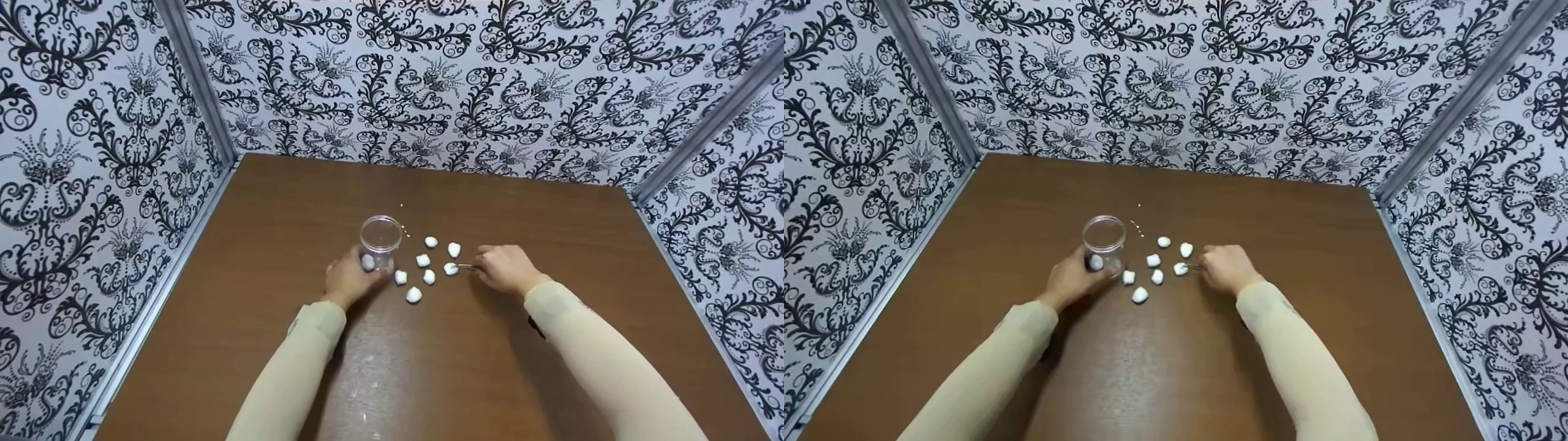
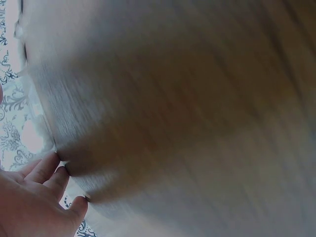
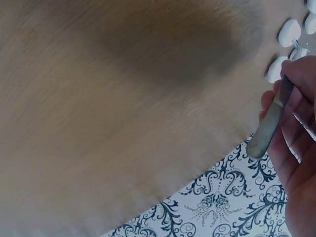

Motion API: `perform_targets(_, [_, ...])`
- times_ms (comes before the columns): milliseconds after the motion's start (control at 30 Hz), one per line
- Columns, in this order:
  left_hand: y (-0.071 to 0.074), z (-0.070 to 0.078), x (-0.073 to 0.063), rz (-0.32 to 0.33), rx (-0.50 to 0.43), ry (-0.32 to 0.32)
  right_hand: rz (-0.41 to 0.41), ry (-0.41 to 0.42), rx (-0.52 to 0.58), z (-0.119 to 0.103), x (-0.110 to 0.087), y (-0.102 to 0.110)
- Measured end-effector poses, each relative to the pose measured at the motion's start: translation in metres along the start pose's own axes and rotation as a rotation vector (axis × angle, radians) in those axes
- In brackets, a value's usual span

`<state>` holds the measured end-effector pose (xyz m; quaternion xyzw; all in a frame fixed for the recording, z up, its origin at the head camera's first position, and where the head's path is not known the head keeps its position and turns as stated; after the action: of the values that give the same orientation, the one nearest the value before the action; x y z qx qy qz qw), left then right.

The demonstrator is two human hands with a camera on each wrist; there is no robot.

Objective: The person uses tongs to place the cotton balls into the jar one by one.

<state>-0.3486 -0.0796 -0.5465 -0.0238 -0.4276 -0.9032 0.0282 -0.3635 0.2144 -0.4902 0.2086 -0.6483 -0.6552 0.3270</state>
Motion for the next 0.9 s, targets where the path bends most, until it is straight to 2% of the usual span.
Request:
perform_targets(267, [0.001,0.002,-0.001,0.017,0.006,-0.014,0.032,0.015,-0.013,0.004,-0.002,0.008])
perform_targets(600, [0.003,0.003,-0.002,0.042,0.023,-0.031,0.123,0.056,-0.005,0.009,-0.004,0.033])
perform_targets(767, [0.003,0.003,-0.002,0.032,0.022,-0.032,0.17,0.082,-0.012,0.007,0.002,0.05])
perform_targets(900, [0.002,0.002,-0.002,0.029,0.021,-0.029,0.166,0.08,-0.021,0.003,0.014,0.068])
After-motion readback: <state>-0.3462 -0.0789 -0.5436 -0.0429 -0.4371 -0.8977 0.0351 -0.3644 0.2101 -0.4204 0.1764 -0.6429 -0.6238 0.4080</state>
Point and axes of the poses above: each hand's wrist, its own x-axis towards the middle knuckle, its own y-axis out of the back of the hand, z = x × y, the point moved 7 cm from there along x, towards the middle knuckle, and after that the axes turned 2 degrees about x, right-handed, at the moved point
